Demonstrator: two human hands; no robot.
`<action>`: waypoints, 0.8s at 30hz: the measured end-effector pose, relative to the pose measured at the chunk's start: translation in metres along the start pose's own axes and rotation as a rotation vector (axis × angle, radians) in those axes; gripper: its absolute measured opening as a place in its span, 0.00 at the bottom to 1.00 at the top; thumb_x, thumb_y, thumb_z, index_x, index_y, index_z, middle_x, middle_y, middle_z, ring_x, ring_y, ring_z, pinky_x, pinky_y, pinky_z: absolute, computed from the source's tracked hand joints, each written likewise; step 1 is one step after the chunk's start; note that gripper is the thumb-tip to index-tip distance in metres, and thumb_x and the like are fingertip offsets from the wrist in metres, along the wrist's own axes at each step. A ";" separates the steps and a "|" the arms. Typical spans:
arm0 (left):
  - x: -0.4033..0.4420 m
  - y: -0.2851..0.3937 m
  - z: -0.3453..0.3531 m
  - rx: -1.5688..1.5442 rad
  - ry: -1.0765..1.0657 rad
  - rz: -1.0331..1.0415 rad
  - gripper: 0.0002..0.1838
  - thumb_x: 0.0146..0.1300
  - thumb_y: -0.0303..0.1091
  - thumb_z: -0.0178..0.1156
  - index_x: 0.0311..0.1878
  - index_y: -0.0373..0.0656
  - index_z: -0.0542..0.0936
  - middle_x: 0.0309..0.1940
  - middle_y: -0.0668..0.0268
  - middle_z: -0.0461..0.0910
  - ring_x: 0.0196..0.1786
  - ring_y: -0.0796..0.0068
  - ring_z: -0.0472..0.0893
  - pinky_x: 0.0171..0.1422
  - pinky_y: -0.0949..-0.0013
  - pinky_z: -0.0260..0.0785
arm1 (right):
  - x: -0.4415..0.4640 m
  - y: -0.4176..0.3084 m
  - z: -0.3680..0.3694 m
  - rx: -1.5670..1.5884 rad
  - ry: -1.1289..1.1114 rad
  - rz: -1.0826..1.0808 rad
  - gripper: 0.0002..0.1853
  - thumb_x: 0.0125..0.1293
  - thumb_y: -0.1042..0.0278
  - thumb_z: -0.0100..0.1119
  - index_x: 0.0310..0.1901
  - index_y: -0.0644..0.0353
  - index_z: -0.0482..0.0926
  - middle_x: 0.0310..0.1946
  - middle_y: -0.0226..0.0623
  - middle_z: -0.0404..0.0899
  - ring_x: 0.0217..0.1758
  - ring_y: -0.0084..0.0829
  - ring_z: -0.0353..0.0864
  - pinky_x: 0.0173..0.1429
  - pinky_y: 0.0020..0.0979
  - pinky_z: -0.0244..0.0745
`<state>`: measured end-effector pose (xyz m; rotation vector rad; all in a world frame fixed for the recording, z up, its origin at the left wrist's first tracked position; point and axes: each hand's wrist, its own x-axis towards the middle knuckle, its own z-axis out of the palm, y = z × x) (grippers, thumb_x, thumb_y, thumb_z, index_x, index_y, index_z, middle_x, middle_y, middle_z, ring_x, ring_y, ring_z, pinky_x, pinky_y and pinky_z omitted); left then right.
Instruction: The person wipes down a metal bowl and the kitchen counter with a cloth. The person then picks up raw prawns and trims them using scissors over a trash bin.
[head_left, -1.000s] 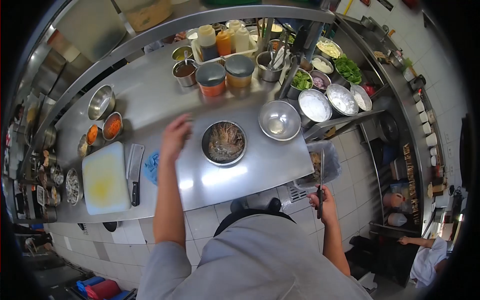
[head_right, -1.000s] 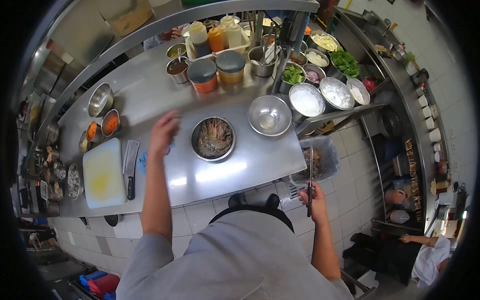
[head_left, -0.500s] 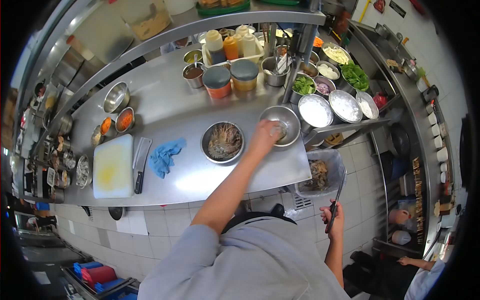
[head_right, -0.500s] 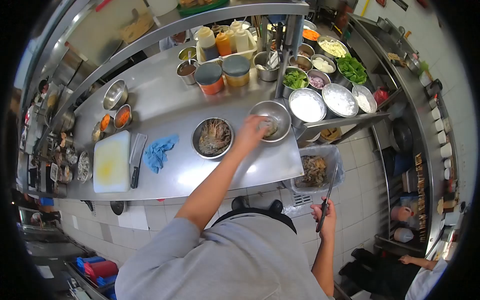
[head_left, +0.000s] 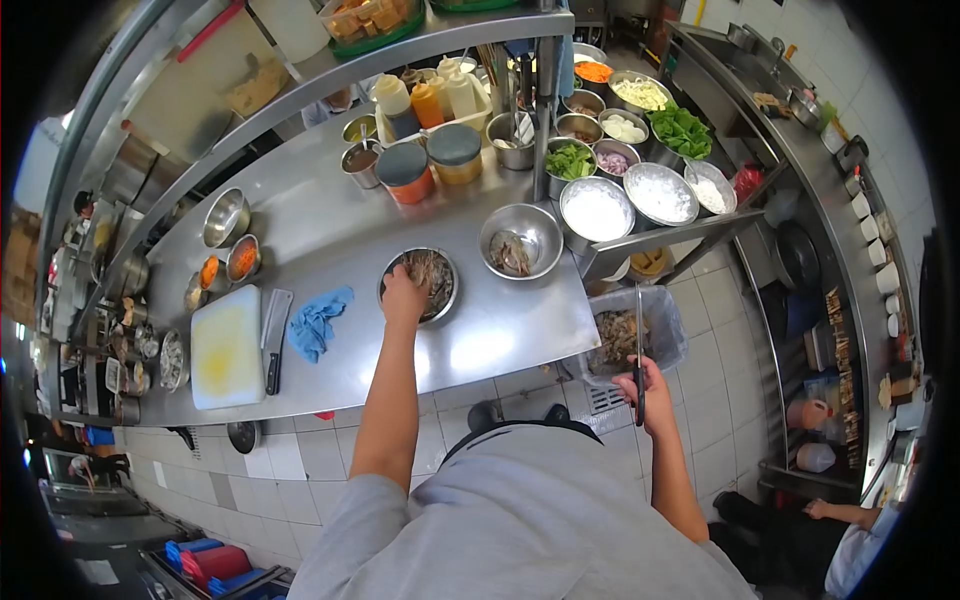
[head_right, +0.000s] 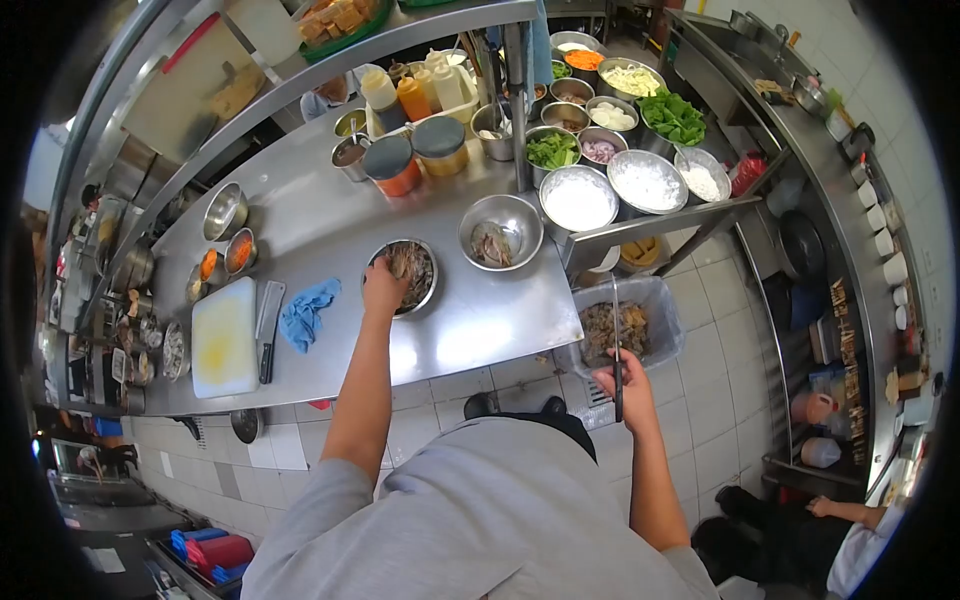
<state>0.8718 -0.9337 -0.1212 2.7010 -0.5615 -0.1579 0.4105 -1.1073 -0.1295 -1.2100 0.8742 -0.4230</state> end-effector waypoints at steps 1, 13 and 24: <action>0.002 -0.002 -0.003 0.026 -0.021 -0.010 0.32 0.55 0.38 0.69 0.62 0.41 0.71 0.58 0.45 0.75 0.56 0.43 0.80 0.60 0.49 0.75 | 0.002 -0.001 0.001 0.002 -0.004 -0.003 0.29 0.64 0.72 0.70 0.64 0.58 0.69 0.40 0.37 0.86 0.35 0.21 0.80 0.37 0.24 0.74; -0.036 0.040 -0.088 -0.668 -0.509 0.067 0.23 0.53 0.30 0.70 0.54 0.36 0.81 0.38 0.64 0.83 0.38 0.74 0.81 0.45 0.69 0.73 | -0.003 -0.017 0.011 -0.012 -0.067 0.011 0.31 0.59 0.72 0.75 0.64 0.58 0.73 0.39 0.30 0.82 0.39 0.22 0.79 0.42 0.26 0.75; -0.089 0.206 -0.050 -0.559 -0.939 0.444 0.19 0.65 0.41 0.67 0.51 0.37 0.81 0.34 0.68 0.82 0.38 0.79 0.80 0.46 0.72 0.71 | -0.036 -0.125 -0.042 -0.911 0.192 -0.250 0.31 0.52 0.65 0.73 0.61 0.54 0.79 0.36 0.42 0.83 0.43 0.44 0.83 0.48 0.42 0.77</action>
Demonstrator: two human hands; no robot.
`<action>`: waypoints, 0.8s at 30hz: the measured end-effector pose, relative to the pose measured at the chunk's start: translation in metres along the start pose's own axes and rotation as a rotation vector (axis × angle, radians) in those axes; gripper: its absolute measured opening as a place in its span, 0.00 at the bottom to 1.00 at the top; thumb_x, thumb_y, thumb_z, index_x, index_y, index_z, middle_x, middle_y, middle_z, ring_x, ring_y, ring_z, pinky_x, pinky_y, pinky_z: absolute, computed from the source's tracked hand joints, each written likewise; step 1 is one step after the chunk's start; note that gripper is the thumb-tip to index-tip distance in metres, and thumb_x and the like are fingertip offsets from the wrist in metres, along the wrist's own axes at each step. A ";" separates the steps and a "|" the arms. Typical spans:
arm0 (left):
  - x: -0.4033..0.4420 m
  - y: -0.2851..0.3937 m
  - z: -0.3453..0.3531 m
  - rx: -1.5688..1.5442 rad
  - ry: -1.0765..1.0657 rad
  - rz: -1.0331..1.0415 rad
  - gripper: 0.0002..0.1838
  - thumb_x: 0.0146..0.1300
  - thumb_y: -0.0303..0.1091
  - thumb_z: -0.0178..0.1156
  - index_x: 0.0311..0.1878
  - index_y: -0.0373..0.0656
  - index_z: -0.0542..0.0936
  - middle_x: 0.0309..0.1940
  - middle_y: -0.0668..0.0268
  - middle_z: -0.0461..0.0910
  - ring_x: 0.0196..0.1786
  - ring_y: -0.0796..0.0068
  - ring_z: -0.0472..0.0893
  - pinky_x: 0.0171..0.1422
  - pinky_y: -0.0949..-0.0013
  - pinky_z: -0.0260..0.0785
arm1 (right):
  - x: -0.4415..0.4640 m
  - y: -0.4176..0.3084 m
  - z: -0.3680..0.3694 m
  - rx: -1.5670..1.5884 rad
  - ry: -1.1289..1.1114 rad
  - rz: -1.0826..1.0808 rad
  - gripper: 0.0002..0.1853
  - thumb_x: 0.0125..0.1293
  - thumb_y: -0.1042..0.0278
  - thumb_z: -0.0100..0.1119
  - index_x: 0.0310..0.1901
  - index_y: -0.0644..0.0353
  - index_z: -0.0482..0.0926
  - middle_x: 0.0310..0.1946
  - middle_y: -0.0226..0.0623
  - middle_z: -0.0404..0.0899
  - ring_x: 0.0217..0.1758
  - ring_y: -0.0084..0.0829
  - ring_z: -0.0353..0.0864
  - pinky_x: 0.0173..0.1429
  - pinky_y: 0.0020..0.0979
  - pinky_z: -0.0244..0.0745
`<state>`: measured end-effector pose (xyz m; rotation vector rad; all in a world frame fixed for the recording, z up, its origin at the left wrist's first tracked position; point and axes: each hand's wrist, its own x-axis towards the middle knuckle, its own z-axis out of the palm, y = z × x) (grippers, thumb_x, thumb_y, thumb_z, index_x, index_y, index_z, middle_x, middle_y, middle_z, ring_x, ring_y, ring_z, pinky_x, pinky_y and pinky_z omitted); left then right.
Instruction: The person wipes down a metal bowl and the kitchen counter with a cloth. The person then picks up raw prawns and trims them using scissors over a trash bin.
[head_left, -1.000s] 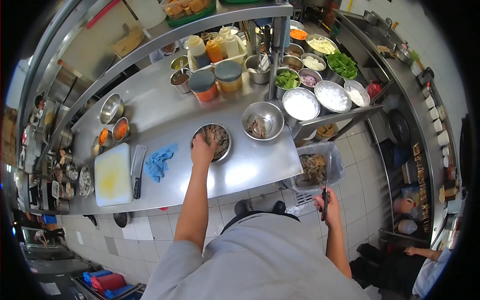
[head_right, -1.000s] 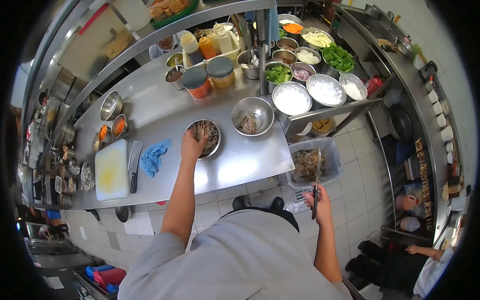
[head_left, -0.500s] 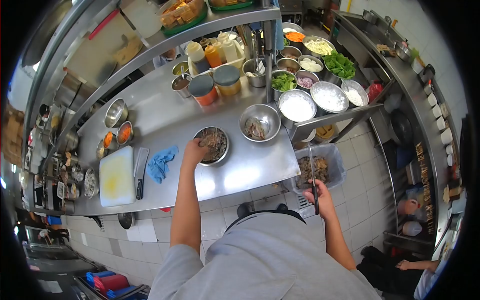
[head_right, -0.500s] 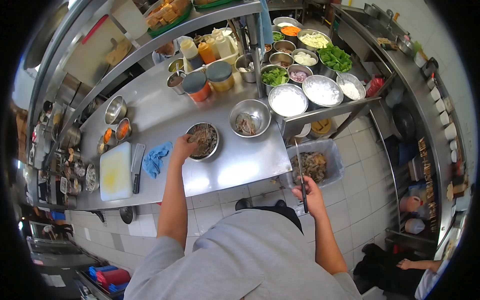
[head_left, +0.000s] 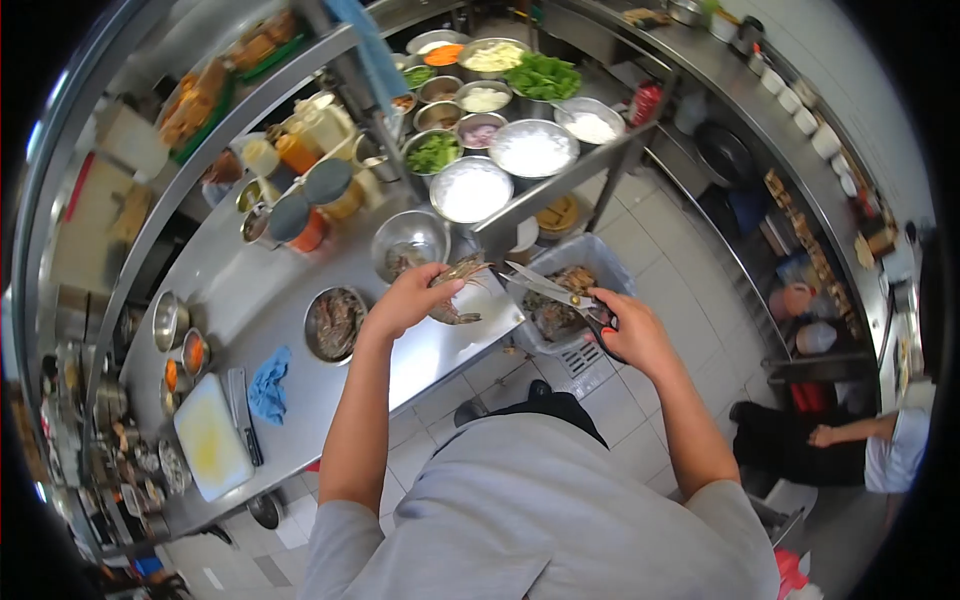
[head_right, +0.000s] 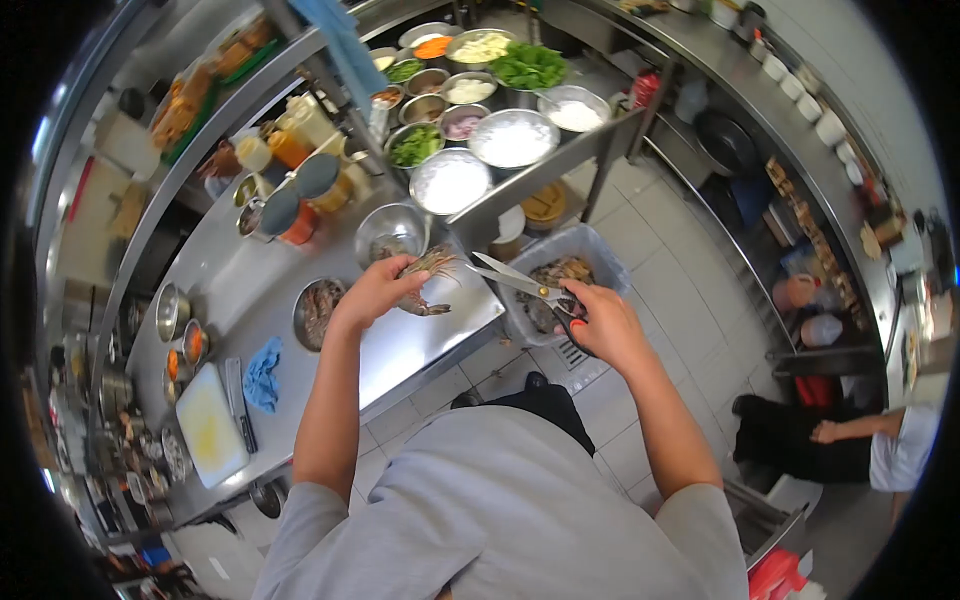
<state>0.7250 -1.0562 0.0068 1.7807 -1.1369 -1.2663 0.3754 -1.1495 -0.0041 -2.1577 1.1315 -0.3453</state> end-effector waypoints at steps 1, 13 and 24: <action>0.011 0.005 0.009 0.055 -0.027 0.035 0.20 0.65 0.44 0.67 0.50 0.36 0.82 0.33 0.67 0.82 0.37 0.78 0.80 0.45 0.71 0.71 | -0.002 0.005 -0.007 -0.040 0.015 -0.016 0.31 0.51 0.64 0.73 0.60 0.54 0.79 0.37 0.42 0.83 0.44 0.45 0.83 0.48 0.43 0.77; 0.100 0.048 0.089 0.398 -0.253 0.194 0.24 0.63 0.47 0.68 0.50 0.33 0.83 0.30 0.59 0.84 0.34 0.72 0.82 0.41 0.65 0.73 | -0.005 0.053 -0.049 -0.227 0.090 0.084 0.27 0.53 0.61 0.72 0.57 0.52 0.81 0.39 0.46 0.85 0.44 0.49 0.84 0.48 0.47 0.79; 0.151 0.044 0.116 0.527 -0.290 0.260 0.25 0.66 0.50 0.66 0.49 0.33 0.83 0.31 0.61 0.84 0.36 0.72 0.81 0.46 0.66 0.72 | -0.005 0.099 -0.043 -0.299 0.105 0.140 0.21 0.52 0.64 0.70 0.52 0.48 0.85 0.34 0.47 0.86 0.40 0.49 0.86 0.44 0.47 0.81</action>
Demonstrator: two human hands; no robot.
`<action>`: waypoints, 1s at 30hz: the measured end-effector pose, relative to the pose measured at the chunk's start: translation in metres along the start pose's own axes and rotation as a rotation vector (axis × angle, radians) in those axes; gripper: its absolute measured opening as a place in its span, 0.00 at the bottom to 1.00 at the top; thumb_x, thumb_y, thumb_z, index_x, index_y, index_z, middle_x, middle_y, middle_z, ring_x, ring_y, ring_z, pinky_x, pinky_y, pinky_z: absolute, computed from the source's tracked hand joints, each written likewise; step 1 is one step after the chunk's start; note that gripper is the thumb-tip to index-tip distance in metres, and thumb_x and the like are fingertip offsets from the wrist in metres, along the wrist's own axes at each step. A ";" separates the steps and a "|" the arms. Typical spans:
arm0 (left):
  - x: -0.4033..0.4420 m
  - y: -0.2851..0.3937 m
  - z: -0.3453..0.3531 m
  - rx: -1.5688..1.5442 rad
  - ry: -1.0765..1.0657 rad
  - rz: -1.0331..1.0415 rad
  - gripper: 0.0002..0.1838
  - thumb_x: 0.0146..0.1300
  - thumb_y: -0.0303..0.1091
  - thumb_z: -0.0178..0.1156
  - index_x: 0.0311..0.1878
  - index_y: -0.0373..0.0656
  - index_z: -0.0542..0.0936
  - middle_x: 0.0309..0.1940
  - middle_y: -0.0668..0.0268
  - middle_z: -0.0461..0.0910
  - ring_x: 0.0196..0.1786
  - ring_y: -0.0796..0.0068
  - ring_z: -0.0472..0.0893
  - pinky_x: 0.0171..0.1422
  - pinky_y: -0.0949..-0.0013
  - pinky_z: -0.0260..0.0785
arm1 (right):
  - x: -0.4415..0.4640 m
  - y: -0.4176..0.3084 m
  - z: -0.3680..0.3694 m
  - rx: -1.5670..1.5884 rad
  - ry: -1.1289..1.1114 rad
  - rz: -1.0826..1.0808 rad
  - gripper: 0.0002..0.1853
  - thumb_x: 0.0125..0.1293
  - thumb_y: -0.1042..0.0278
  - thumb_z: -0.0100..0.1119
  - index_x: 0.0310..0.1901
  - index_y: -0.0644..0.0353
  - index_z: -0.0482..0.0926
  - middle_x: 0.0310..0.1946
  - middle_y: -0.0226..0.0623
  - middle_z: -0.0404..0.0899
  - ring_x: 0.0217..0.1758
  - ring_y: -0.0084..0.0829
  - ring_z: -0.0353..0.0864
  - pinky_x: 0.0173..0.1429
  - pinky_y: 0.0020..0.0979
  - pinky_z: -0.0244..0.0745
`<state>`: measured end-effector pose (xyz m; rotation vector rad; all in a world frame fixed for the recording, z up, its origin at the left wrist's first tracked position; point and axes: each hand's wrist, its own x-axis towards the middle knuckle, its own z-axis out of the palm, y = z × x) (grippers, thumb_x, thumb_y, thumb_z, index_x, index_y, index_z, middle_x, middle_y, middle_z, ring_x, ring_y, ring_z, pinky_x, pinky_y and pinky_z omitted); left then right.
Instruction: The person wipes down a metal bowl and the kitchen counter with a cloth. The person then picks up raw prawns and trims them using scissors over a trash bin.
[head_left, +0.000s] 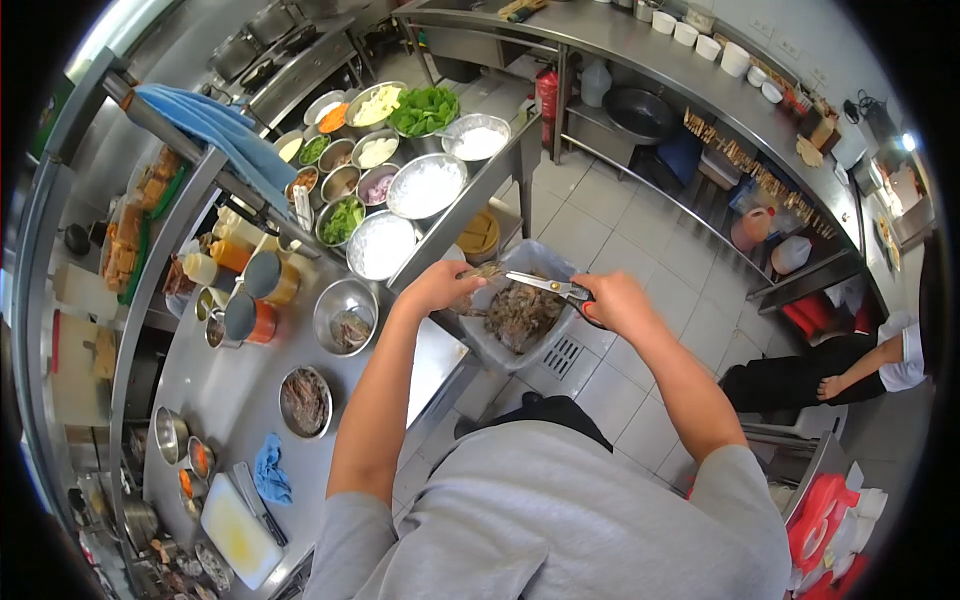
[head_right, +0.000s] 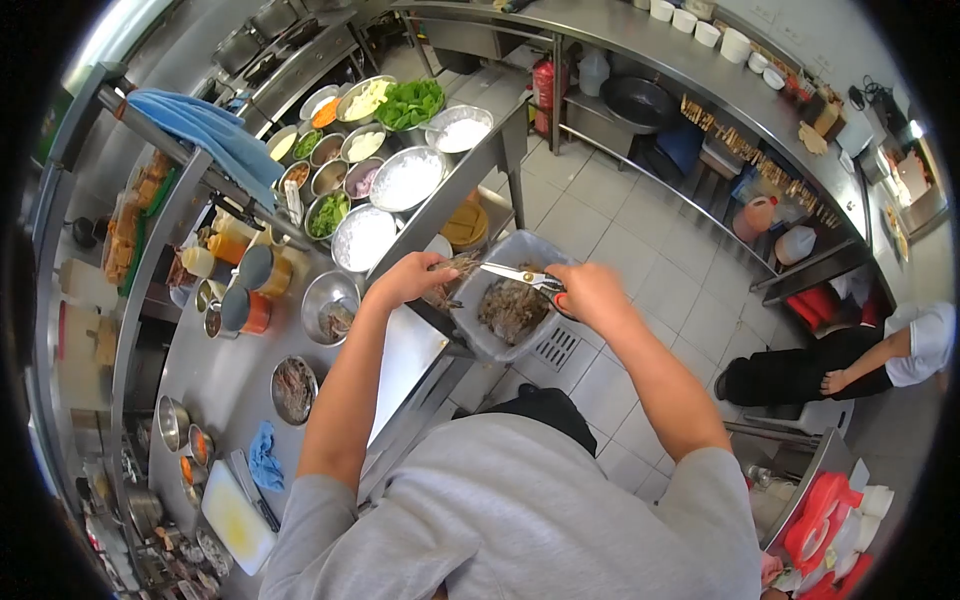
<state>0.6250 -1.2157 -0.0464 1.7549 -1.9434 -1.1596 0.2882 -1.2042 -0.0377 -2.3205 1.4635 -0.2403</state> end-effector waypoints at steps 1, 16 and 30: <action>0.007 -0.006 0.000 0.000 -0.001 0.009 0.25 0.66 0.50 0.66 0.49 0.33 0.83 0.31 0.61 0.84 0.36 0.72 0.81 0.46 0.66 0.72 | 0.000 0.002 -0.001 -0.005 0.006 0.005 0.21 0.52 0.64 0.70 0.52 0.48 0.85 0.34 0.47 0.86 0.40 0.49 0.86 0.44 0.47 0.81; -0.007 0.006 -0.007 -0.271 -0.015 0.056 0.21 0.63 0.35 0.70 0.56 0.35 0.81 0.40 0.67 0.84 0.42 0.81 0.79 0.51 0.72 0.71 | -0.024 -0.003 -0.024 0.494 -0.033 0.172 0.36 0.50 0.56 0.79 0.62 0.51 0.77 0.40 0.42 0.83 0.44 0.42 0.82 0.49 0.40 0.76; -0.023 -0.005 0.017 -0.402 -0.108 0.034 0.21 0.65 0.31 0.68 0.60 0.33 0.79 0.40 0.68 0.85 0.40 0.80 0.82 0.51 0.72 0.74 | -0.034 -0.007 0.003 0.430 -0.075 0.104 0.28 0.53 0.70 0.71 0.59 0.51 0.80 0.31 0.43 0.83 0.33 0.41 0.81 0.40 0.39 0.75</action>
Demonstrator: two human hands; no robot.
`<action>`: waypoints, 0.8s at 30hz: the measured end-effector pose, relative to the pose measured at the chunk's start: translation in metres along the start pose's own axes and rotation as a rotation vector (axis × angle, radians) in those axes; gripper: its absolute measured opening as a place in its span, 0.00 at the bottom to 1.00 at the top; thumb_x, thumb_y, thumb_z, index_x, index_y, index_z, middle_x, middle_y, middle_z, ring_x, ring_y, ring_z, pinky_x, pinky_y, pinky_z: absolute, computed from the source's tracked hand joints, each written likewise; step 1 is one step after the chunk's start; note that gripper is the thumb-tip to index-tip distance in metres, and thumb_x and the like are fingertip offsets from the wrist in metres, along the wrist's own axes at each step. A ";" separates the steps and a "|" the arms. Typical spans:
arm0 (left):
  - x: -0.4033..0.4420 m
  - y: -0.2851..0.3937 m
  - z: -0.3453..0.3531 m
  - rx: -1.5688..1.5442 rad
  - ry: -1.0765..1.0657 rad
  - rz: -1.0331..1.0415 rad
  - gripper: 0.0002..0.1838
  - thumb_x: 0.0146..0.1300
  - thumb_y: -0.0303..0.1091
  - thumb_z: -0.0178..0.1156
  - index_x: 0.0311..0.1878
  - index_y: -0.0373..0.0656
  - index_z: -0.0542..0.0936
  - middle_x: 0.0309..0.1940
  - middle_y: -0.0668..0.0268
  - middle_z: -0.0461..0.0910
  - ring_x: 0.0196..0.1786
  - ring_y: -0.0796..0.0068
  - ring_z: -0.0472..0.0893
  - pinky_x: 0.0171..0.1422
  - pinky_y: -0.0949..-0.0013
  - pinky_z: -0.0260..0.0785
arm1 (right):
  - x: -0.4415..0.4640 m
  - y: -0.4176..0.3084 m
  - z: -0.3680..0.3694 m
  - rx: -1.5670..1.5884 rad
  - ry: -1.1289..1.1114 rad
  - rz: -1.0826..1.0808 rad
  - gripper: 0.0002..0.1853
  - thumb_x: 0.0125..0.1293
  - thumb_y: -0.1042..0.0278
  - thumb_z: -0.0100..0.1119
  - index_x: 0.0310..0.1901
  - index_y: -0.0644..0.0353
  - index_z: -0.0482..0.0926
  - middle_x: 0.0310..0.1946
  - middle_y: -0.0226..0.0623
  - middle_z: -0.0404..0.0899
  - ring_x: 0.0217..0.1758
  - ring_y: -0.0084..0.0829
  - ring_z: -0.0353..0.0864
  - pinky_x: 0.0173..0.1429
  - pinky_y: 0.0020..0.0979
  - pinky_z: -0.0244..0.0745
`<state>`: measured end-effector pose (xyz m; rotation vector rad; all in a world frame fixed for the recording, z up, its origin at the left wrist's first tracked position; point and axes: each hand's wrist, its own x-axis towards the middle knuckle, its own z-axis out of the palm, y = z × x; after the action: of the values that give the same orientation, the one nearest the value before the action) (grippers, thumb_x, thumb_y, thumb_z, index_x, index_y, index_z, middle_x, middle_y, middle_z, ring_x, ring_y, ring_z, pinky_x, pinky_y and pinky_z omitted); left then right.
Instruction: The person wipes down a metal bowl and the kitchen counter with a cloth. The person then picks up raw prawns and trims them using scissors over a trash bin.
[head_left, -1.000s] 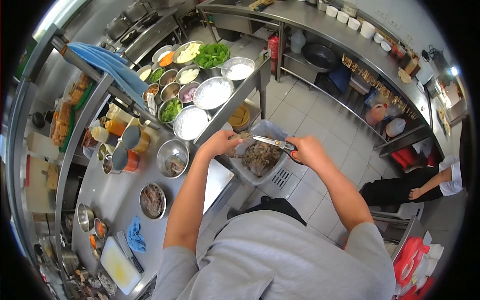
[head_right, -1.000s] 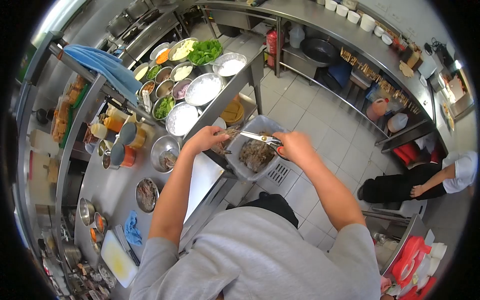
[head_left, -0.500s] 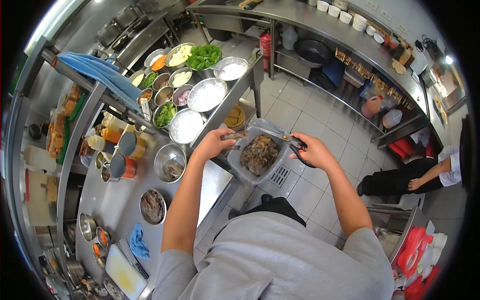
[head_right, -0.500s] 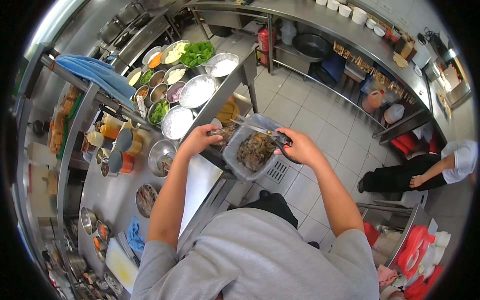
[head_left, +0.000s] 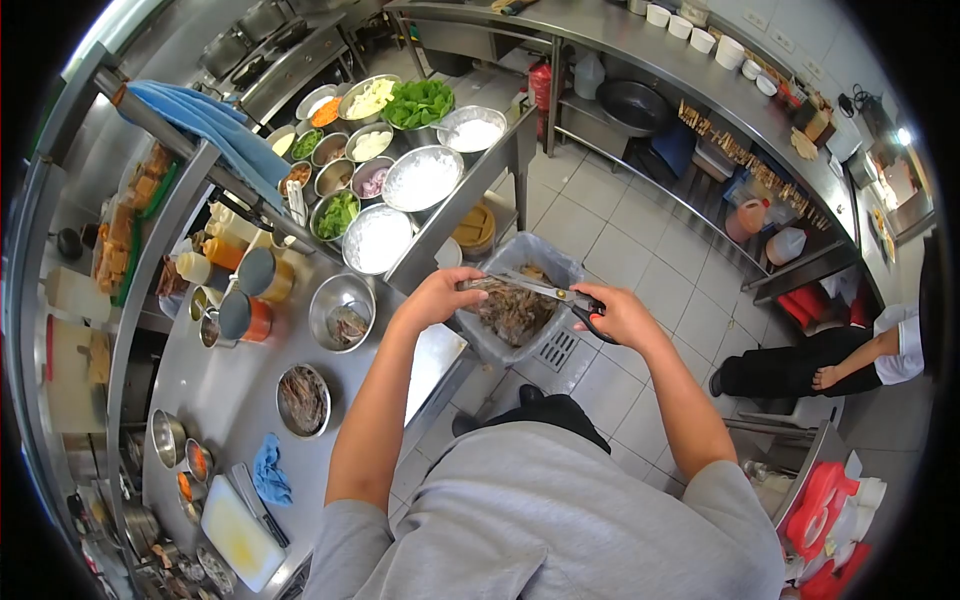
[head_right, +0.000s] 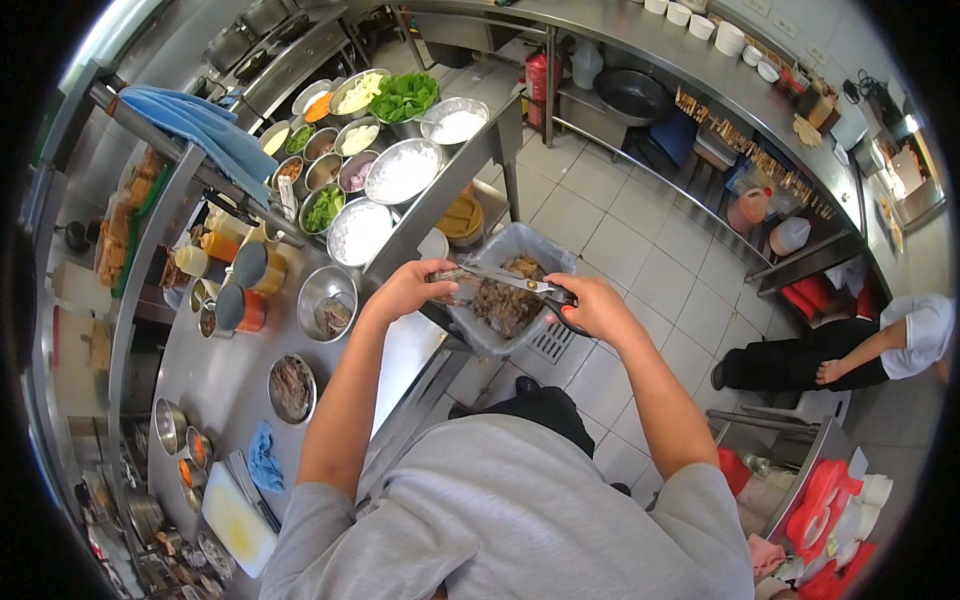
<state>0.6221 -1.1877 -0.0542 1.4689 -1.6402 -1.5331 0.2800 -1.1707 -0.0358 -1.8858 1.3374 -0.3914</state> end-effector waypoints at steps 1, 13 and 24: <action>0.000 -0.003 0.001 -0.002 0.000 -0.001 0.21 0.65 0.31 0.68 0.60 0.33 0.79 0.40 0.68 0.85 0.40 0.80 0.82 0.51 0.72 0.74 | -0.002 0.001 0.001 0.000 -0.002 0.001 0.28 0.53 0.70 0.71 0.59 0.51 0.80 0.31 0.43 0.83 0.33 0.41 0.81 0.40 0.39 0.75; 0.012 -0.030 0.021 0.009 -0.173 -0.099 0.22 0.70 0.43 0.65 0.58 0.36 0.81 0.43 0.69 0.84 0.44 0.80 0.78 0.54 0.71 0.70 | -0.014 0.015 0.018 0.067 -0.140 0.094 0.28 0.55 0.67 0.74 0.59 0.55 0.81 0.35 0.39 0.87 0.35 0.31 0.82 0.43 0.33 0.76; 0.020 -0.067 0.043 0.031 -0.324 -0.417 0.24 0.66 0.55 0.65 0.53 0.44 0.84 0.40 0.68 0.83 0.46 0.73 0.77 0.52 0.65 0.68 | -0.022 0.069 0.061 0.374 -0.430 0.332 0.31 0.55 0.53 0.80 0.59 0.56 0.82 0.34 0.27 0.82 0.36 0.21 0.74 0.43 0.29 0.73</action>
<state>0.6044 -1.1746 -0.1330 1.7318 -1.5999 -2.0725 0.2645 -1.1355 -0.1222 -1.3161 1.1589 -0.0510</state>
